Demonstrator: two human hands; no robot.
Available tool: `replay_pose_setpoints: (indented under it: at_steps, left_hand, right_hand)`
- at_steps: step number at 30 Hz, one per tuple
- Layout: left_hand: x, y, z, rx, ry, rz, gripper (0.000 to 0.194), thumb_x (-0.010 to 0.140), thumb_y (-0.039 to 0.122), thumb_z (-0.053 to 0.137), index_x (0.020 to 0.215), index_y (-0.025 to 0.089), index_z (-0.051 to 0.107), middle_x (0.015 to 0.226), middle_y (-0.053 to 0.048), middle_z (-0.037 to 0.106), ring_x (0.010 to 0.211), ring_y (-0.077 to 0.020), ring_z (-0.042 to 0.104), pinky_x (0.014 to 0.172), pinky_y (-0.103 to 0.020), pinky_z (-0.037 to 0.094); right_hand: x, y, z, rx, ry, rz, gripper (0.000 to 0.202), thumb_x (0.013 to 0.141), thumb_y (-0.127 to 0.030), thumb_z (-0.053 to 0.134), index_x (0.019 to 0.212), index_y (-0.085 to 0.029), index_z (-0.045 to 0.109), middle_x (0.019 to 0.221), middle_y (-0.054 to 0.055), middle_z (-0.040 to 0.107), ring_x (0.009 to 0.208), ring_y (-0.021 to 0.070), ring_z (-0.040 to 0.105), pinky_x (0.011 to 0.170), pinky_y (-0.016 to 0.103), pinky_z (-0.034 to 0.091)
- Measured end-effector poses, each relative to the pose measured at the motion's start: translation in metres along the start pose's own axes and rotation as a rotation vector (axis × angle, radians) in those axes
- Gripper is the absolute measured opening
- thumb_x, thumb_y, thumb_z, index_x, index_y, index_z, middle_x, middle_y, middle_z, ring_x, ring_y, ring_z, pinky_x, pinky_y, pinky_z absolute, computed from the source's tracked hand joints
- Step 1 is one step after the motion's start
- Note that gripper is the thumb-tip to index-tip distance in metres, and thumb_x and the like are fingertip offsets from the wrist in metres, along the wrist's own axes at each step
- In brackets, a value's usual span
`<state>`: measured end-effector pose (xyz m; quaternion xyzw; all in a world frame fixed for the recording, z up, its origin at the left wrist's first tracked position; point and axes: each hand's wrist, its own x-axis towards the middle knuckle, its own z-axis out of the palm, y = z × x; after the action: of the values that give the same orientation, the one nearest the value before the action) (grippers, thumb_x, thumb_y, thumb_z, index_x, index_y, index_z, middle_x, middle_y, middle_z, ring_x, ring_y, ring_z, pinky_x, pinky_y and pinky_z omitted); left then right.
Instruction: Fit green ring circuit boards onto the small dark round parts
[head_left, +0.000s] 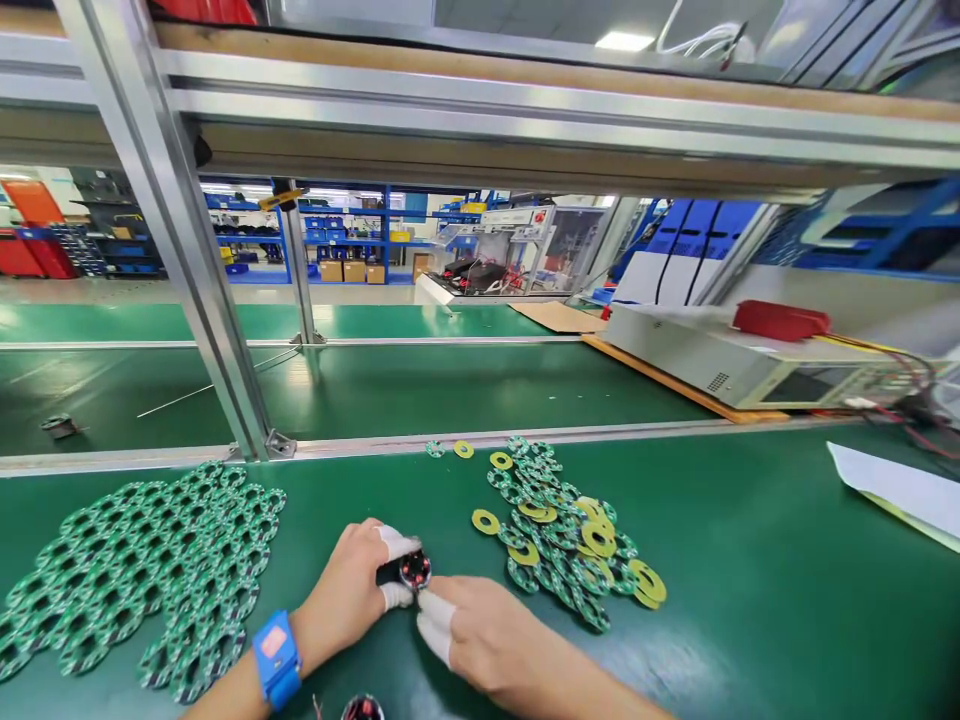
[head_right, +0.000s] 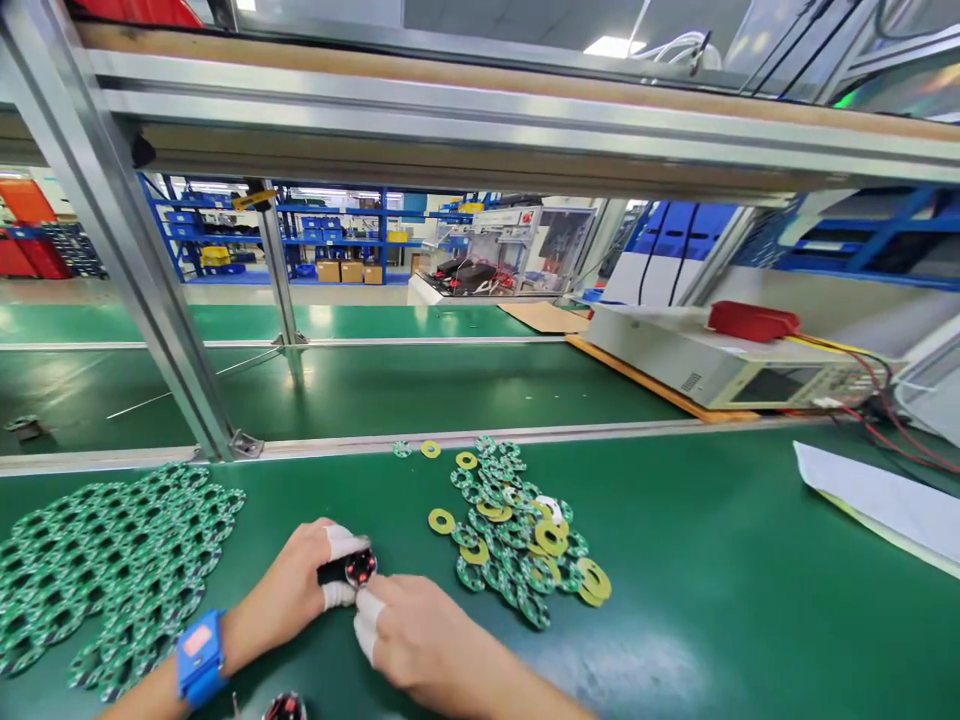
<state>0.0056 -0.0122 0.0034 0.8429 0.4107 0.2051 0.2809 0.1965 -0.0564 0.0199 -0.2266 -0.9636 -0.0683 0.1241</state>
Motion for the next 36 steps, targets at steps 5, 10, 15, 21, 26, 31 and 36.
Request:
replay_pose_setpoints:
  at_steps: [5, 10, 15, 21, 26, 31, 36]
  left_hand:
    - [-0.001, -0.002, -0.001, -0.044, -0.002, -0.009, 0.036, 0.076, 0.021, 0.066, 0.111, 0.025, 0.061, 0.104, -0.003, 0.062, 0.095, -0.0205, 0.051, 0.087, -0.033, 0.039]
    - [-0.001, -0.013, -0.003, -0.142, -0.063, -0.081, 0.055, 0.072, 0.013, 0.058, 0.126, 0.022, 0.05, 0.121, -0.007, 0.055, 0.111, -0.0229, 0.048, 0.101, -0.04, 0.034]
    - [0.001, -0.006, -0.015, -0.211, 0.163, -0.085, 0.047, 0.073, 0.009, 0.047, 0.119, 0.018, 0.052, 0.123, -0.007, 0.053, 0.115, -0.0205, 0.046, 0.105, -0.04, 0.031]
    - [0.001, 0.036, -0.026, -0.17, 0.13, 0.013, 0.018, 0.085, 0.027, 0.049, 0.08, 0.019, 0.063, 0.082, -0.002, 0.061, 0.084, -0.018, 0.05, 0.079, -0.03, 0.04]
    - [0.004, 0.04, -0.022, -0.312, 0.127, -0.069, 0.025, 0.083, 0.023, 0.046, 0.062, 0.017, 0.056, 0.067, 0.0, 0.056, 0.074, -0.0151, 0.048, 0.069, -0.026, 0.036]
    - [0.007, 0.034, -0.021, -0.463, 0.124, -0.152, 0.027, 0.082, 0.026, 0.045, 0.06, 0.016, 0.056, 0.065, 0.001, 0.055, 0.068, -0.0135, 0.049, 0.065, -0.024, 0.038]
    - [0.006, 0.027, -0.013, -0.069, 0.215, -0.156, 0.031, 0.075, 0.047, 0.061, 0.076, 0.017, 0.063, 0.081, -0.003, 0.059, 0.083, -0.0209, 0.049, 0.073, -0.032, 0.038]
  right_hand:
    - [-0.002, 0.018, -0.009, 0.153, 0.116, 0.309, 0.025, 0.09, -0.033, 0.048, 0.104, -0.017, 0.062, 0.086, 0.006, 0.066, 0.073, 0.0203, 0.06, 0.063, 0.029, 0.047]
    - [-0.01, 0.056, -0.02, -0.077, -0.134, 0.836, 0.023, 0.075, -0.019, 0.066, 0.097, -0.014, 0.067, 0.088, 0.012, 0.067, 0.083, 0.0298, 0.061, 0.068, 0.035, 0.048]
    - [-0.008, 0.065, -0.025, -0.013, -0.177, 0.805, 0.025, 0.08, -0.004, 0.049, 0.084, -0.017, 0.07, 0.083, 0.009, 0.068, 0.082, 0.0235, 0.062, 0.074, 0.032, 0.047]
    - [0.009, 0.045, -0.026, 1.087, 0.223, 0.668, 0.022, 0.081, -0.035, 0.058, 0.09, -0.018, 0.069, 0.084, 0.003, 0.07, 0.077, 0.0207, 0.064, 0.073, 0.033, 0.054]
    - [0.014, 0.027, -0.017, 0.993, 0.329, 0.777, 0.033, 0.079, -0.043, 0.06, 0.099, -0.017, 0.067, 0.087, 0.007, 0.068, 0.073, 0.0209, 0.063, 0.066, 0.033, 0.055]
    - [0.013, 0.021, -0.012, 0.553, 0.35, 0.65, 0.032, 0.079, -0.038, 0.063, 0.104, -0.018, 0.065, 0.097, 0.01, 0.064, 0.069, 0.0201, 0.061, 0.06, 0.032, 0.055]
    - [0.011, 0.041, -0.008, 0.376, 0.367, 0.639, 0.028, 0.081, -0.038, 0.06, 0.099, -0.018, 0.066, 0.095, 0.011, 0.064, 0.076, 0.0233, 0.062, 0.061, 0.033, 0.055]
